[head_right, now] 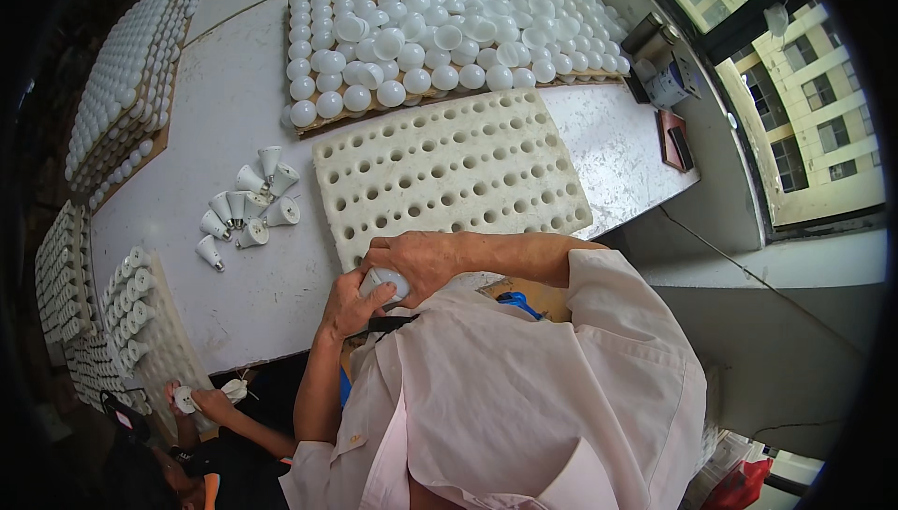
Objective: The person assembles light bulbs by fitting dome caps onto bulb bases by hand, then stacks the loaded foam tray on the floor. The person then places an empty foam tray on the table, removes a cardboard separator, and assembles more bulb caps onto bulb bases.
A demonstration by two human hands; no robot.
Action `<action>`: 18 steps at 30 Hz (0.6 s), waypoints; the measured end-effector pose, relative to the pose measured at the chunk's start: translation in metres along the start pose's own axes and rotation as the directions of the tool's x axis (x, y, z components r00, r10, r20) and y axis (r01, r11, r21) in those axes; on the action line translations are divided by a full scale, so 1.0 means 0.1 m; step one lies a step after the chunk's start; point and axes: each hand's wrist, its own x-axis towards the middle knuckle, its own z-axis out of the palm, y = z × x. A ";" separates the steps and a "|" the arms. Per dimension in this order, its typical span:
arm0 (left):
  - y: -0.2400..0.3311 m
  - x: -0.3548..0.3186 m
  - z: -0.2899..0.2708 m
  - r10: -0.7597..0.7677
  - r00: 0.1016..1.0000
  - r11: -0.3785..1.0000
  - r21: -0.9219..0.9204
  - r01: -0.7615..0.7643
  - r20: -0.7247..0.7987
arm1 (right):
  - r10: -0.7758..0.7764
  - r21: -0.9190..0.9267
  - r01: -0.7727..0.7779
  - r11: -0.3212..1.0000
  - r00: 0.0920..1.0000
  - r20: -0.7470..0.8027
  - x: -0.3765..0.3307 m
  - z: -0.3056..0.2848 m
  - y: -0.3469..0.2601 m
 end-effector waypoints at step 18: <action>0.24 0.00 0.17 -0.149 0.989 0.989 -0.015 0.149 0.002 | -0.460 0.012 0.563 0.827 0.688 -0.561 -0.03 0.26 0.11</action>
